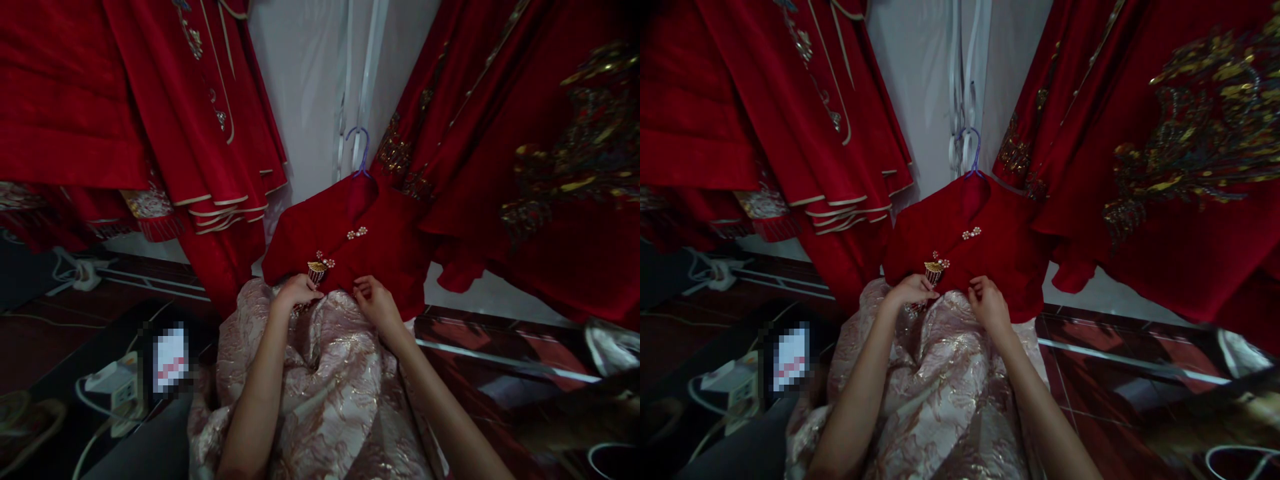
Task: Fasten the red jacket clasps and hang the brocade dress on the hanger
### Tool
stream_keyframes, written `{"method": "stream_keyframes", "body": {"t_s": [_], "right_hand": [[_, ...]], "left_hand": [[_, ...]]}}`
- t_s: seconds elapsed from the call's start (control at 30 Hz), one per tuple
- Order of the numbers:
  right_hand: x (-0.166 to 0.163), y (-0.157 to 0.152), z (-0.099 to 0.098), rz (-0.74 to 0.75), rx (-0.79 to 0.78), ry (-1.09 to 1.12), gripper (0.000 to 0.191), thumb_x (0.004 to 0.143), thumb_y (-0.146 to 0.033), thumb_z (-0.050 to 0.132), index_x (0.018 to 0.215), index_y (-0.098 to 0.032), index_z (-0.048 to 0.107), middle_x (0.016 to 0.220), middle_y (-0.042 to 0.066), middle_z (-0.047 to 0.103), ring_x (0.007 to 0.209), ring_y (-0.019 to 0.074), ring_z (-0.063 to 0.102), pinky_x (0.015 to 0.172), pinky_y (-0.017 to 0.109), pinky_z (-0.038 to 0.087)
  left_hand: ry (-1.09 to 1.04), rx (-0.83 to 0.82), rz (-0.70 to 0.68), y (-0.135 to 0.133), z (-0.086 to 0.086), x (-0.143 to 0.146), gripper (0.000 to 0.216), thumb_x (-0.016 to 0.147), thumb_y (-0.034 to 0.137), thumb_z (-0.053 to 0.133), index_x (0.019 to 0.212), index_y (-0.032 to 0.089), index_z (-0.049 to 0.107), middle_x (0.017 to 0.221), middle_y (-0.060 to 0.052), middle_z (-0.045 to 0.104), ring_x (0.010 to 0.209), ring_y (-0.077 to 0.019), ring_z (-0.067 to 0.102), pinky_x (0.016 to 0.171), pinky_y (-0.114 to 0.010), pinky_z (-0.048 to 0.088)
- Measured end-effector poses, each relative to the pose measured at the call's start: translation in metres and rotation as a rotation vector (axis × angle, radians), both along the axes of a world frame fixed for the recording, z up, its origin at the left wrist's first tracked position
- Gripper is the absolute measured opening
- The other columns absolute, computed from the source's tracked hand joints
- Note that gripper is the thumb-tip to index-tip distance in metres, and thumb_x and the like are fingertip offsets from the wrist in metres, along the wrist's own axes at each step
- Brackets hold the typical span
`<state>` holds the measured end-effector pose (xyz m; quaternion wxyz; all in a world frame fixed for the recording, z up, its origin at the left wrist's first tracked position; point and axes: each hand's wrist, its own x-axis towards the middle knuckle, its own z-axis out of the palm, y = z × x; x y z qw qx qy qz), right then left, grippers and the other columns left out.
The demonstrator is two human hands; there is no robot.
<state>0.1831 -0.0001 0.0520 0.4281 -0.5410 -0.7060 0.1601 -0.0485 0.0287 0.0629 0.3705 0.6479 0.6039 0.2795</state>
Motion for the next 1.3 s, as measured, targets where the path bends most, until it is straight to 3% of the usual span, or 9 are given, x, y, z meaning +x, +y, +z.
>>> {"method": "stream_keyframes", "body": {"t_s": [0.13,0.3,0.4,0.57,0.73,0.83,1.03,1.2,1.3], "right_hand": [[0.004,0.005,-0.026,-0.002,0.023,0.042,0.026,0.074,-0.023,0.056,0.099,-0.015,0.054,0.096,0.011,0.06,0.084,0.0188,0.06,0.079,0.035,0.05],[-0.007,0.011,-0.039,0.118,-0.152,0.338,0.021,0.067,-0.016,0.057,0.086,-0.017,0.051,0.087,0.005,0.06,0.075,0.0137,0.061,0.071,0.029,0.052],[-0.012,0.011,-0.042,0.096,-0.205,0.404,0.025,0.065,-0.021,0.064,0.088,-0.016,0.054,0.077,0.002,0.061,0.069,0.0122,0.06,0.066,0.026,0.052],[-0.005,0.01,-0.033,0.133,-0.271,0.371,0.025,0.064,-0.031,0.071,0.08,-0.014,0.062,0.073,0.005,0.066,0.067,0.014,0.062,0.066,0.028,0.051],[-0.009,-0.003,-0.008,0.321,-0.402,0.52,0.032,0.065,-0.037,0.072,0.085,-0.013,0.064,0.082,0.007,0.069,0.073,0.0146,0.065,0.072,0.029,0.052],[-0.024,-0.007,-0.004,0.326,-0.338,0.524,0.031,0.065,-0.036,0.071,0.085,-0.013,0.064,0.082,0.007,0.069,0.074,0.0138,0.065,0.074,0.028,0.052],[-0.047,-0.006,-0.018,0.146,-0.197,0.364,0.025,0.072,-0.035,0.066,0.087,-0.016,0.063,0.078,0.004,0.067,0.07,0.0138,0.064,0.067,0.026,0.052],[-0.049,-0.016,-0.011,0.114,-0.108,0.335,0.018,0.077,-0.033,0.061,0.086,-0.017,0.061,0.08,0.004,0.066,0.07,0.0133,0.064,0.066,0.025,0.053],[-0.051,-0.021,-0.007,0.101,-0.063,0.335,0.018,0.08,-0.033,0.058,0.086,-0.016,0.06,0.081,0.005,0.066,0.072,0.0138,0.064,0.067,0.026,0.053]], "left_hand": [[-0.048,0.088,0.049,0.003,-0.007,0.005,0.022,0.052,0.022,0.076,0.067,0.016,0.061,0.054,0.001,0.064,0.045,-0.0096,0.057,0.045,-0.018,0.038],[-0.177,-0.002,-0.117,0.001,-0.002,0.011,0.014,0.059,0.018,0.07,0.068,0.014,0.06,0.054,0.0,0.064,0.048,-0.0114,0.061,0.048,-0.019,0.044],[-0.313,-0.113,-0.208,-0.004,0.007,0.012,0.018,0.06,0.024,0.073,0.067,0.012,0.062,0.056,-0.004,0.066,0.052,-0.0122,0.063,0.054,-0.022,0.05],[-0.458,-0.178,-0.205,-0.009,0.02,0.007,0.03,0.059,0.036,0.077,0.068,0.01,0.066,0.065,-0.009,0.07,0.056,-0.0128,0.065,0.057,-0.022,0.052],[-0.455,-0.233,-0.23,-0.01,0.021,0.004,0.026,0.06,0.033,0.076,0.07,0.01,0.069,0.07,-0.01,0.071,0.061,-0.0136,0.067,0.06,-0.022,0.054],[-0.442,-0.247,-0.229,-0.01,0.019,0.005,0.022,0.06,0.029,0.074,0.069,0.01,0.068,0.067,-0.008,0.071,0.06,-0.013,0.067,0.061,-0.022,0.054],[-0.401,-0.205,-0.229,-0.009,0.018,0.004,0.017,0.057,0.023,0.074,0.066,0.01,0.068,0.063,-0.006,0.07,0.058,-0.0122,0.065,0.058,-0.021,0.052],[-0.278,-0.118,-0.259,-0.007,0.016,0.008,0.02,0.058,0.026,0.073,0.068,0.01,0.07,0.059,-0.004,0.067,0.051,-0.0089,0.058,0.049,-0.017,0.044],[-0.219,-0.077,-0.219,-0.005,0.013,0.012,0.017,0.055,0.019,0.073,0.069,0.009,0.07,0.06,-0.003,0.068,0.053,-0.01,0.059,0.053,-0.019,0.045]]}}
